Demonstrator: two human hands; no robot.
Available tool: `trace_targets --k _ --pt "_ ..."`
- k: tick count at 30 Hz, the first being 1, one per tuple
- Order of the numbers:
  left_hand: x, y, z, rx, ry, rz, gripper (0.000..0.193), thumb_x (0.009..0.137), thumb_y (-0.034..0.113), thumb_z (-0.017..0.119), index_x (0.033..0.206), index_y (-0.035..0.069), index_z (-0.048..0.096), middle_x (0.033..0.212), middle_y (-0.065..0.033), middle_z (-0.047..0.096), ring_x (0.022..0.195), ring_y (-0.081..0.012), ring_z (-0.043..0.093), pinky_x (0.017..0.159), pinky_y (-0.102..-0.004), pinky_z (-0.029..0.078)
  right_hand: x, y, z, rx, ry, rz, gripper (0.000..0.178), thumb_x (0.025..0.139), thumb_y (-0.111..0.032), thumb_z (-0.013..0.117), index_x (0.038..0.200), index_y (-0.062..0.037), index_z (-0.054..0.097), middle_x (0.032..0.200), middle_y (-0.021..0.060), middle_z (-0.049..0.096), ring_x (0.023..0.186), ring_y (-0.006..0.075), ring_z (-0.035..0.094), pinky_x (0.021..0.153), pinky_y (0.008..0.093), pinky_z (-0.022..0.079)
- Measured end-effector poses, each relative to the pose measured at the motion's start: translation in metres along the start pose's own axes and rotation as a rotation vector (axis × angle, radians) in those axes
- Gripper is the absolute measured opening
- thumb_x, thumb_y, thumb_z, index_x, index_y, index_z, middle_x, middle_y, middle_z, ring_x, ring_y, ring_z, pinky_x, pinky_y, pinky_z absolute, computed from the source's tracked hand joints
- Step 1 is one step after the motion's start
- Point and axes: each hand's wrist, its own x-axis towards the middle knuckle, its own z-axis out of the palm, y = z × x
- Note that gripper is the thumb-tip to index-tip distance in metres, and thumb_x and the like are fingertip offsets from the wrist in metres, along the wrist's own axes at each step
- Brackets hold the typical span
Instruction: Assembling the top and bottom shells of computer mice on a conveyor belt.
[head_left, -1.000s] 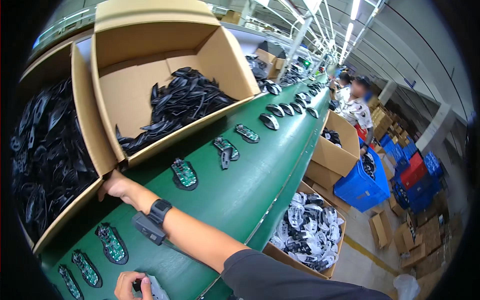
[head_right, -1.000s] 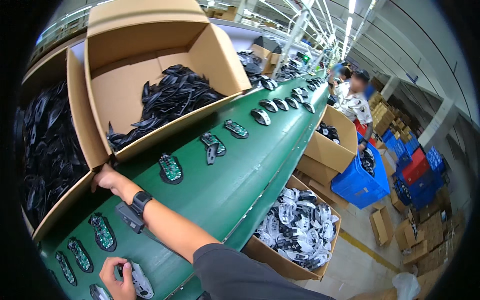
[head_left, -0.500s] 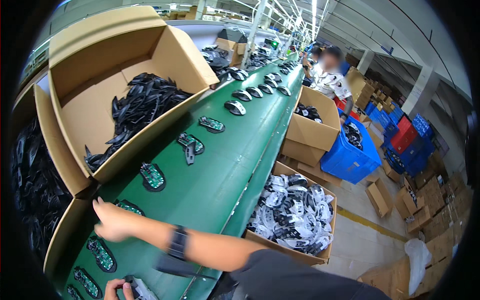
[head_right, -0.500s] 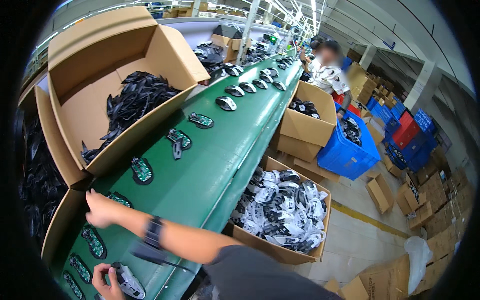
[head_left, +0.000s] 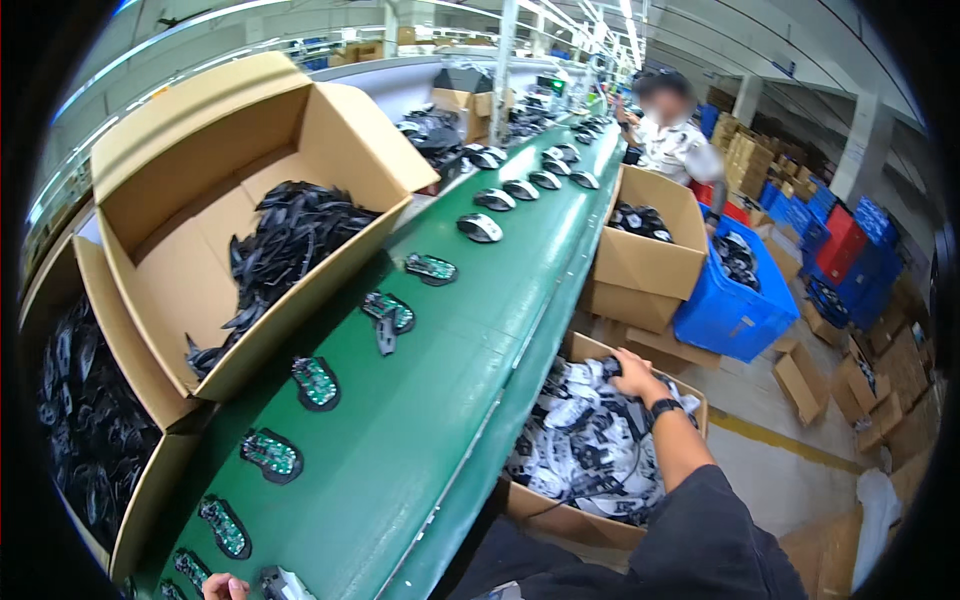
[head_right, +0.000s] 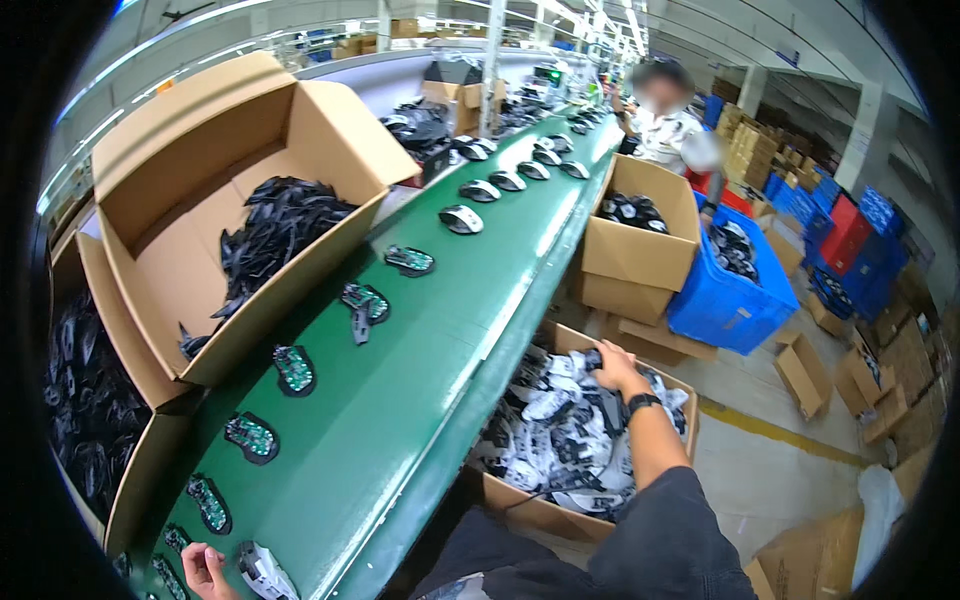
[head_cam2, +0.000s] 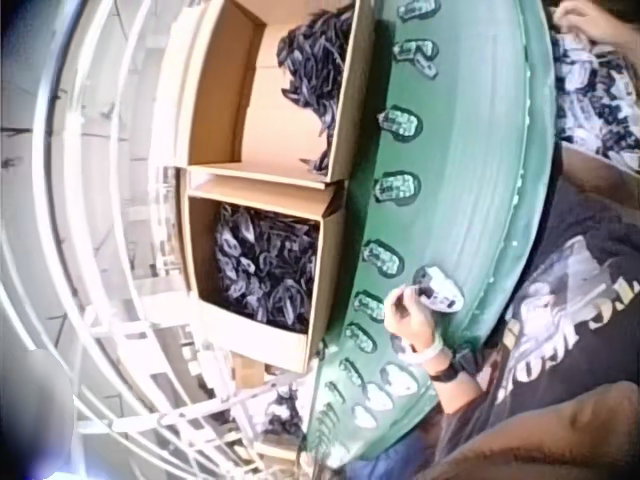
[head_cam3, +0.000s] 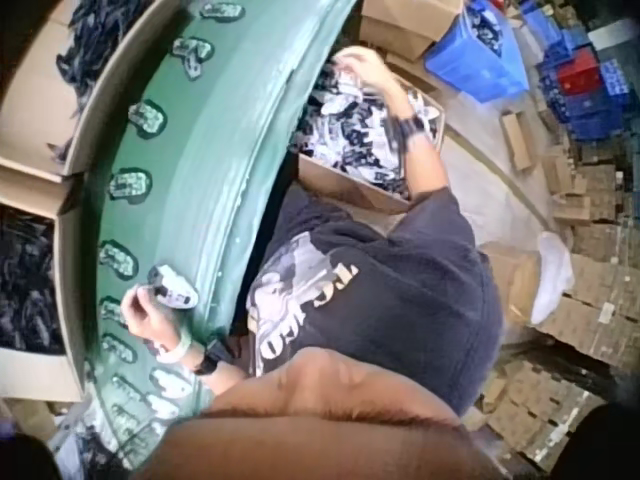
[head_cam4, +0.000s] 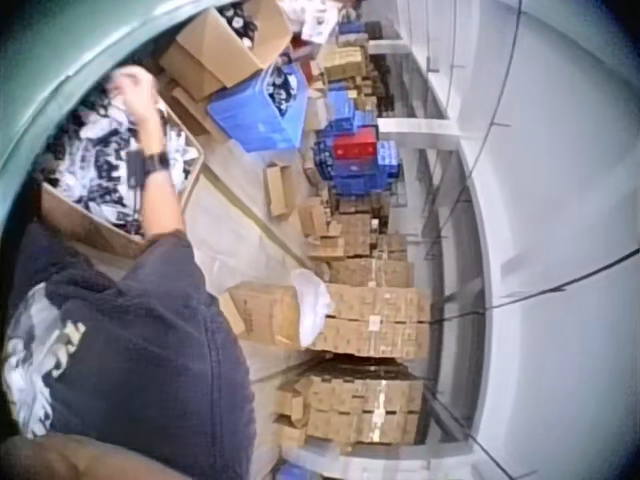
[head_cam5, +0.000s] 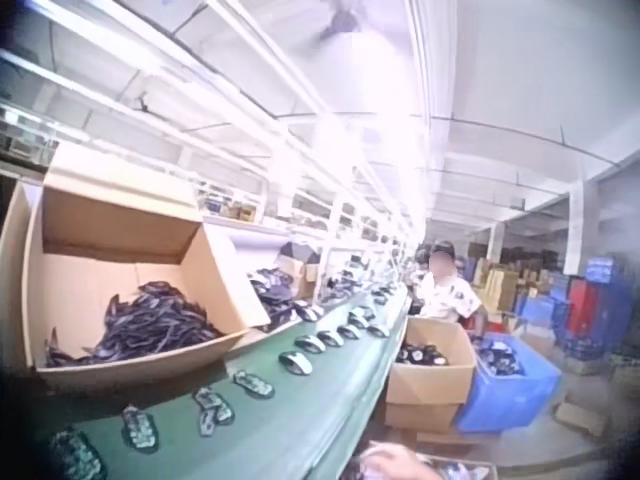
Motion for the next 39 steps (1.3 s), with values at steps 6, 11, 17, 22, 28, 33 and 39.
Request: trace_targets --k 6,11,17,22,28,33,39 --pt "-0.024 -0.052 -0.01 -0.081 0.116 -0.08 0.01 0.097 0.003 0.065 0.105 -0.003 0.065 0.091 -0.0089 0.066 0.078 -0.0167 0.06 0.073 -0.0302 0.053 -0.021 -0.013 -0.026 -0.015 0.105 -0.054 0.056 0.069 -0.024 0.087 0.119 -0.0123 0.064 0.123 0.0145 0.062 0.119 0.0359 0.057 0.102 0.0512 0.042" --pt "0.0 -0.061 -0.009 -0.052 0.091 -0.103 0.008 0.097 0.001 0.064 0.104 -0.003 0.065 0.093 -0.0084 0.066 0.082 -0.017 0.062 0.078 -0.0302 0.052 0.002 -0.045 -0.053 0.495 0.623 -0.248 0.036 0.082 -0.016 0.08 0.113 -0.0061 0.066 0.112 0.0132 0.063 0.103 0.0261 0.064 0.091 0.0369 0.051" --pt "0.012 -0.06 -0.002 -0.057 0.042 -0.195 0.007 0.096 -0.001 0.065 0.103 -0.001 0.065 0.09 -0.0079 0.067 0.08 -0.0155 0.063 0.076 -0.0287 0.051 0.091 -0.258 -0.102 0.575 0.353 -0.722 0.044 0.095 -0.017 0.067 0.137 -0.0065 0.06 0.126 0.0149 0.064 0.117 0.0252 0.062 0.104 0.0359 0.046" --pt "0.011 -0.065 0.013 -0.09 0.022 -0.215 0.007 0.096 -0.003 0.063 0.103 -0.001 0.065 0.09 -0.0087 0.067 0.081 -0.0162 0.063 0.077 -0.0288 0.052 0.173 -0.324 -0.084 0.299 0.41 -0.929 0.037 0.086 -0.024 0.074 0.122 -0.0158 0.073 0.127 0.0193 0.063 0.121 0.0373 0.057 0.106 0.0451 0.044" --pt "0.004 -0.059 0.009 -0.066 0.057 -0.289 0.008 0.095 -0.005 0.064 0.102 -0.001 0.065 0.094 -0.0086 0.066 0.082 -0.0163 0.062 0.077 -0.0287 0.052 0.202 -0.356 -0.086 0.275 0.208 -0.923 0.039 0.086 -0.025 0.074 0.124 -0.0186 0.073 0.131 0.0217 0.061 0.123 0.0386 0.058 0.108 0.0437 0.045" --pt "0.015 -0.055 0.005 -0.072 0.059 -0.249 0.009 0.094 -0.005 0.063 0.102 0.0 0.064 0.095 -0.0088 0.065 0.084 -0.017 0.062 0.077 -0.0286 0.051 0.215 -0.346 -0.056 0.339 0.177 -0.907 0.052 0.088 -0.021 0.074 0.138 -0.0159 0.063 0.137 0.0215 0.06 0.128 0.0359 0.058 0.11 0.0419 0.044" --pt "0.014 -0.046 0.0 -0.138 0.09 -0.262 0.01 0.094 -0.002 0.061 0.103 0.002 0.062 0.094 -0.0091 0.065 0.083 -0.0175 0.06 0.078 -0.0286 0.05 0.209 -0.337 -0.047 0.516 0.229 -0.572 0.102 0.074 -0.035 0.09 0.153 -0.0031 0.034 0.128 0.0224 0.067 0.118 0.034 0.065 0.104 0.0401 0.049"
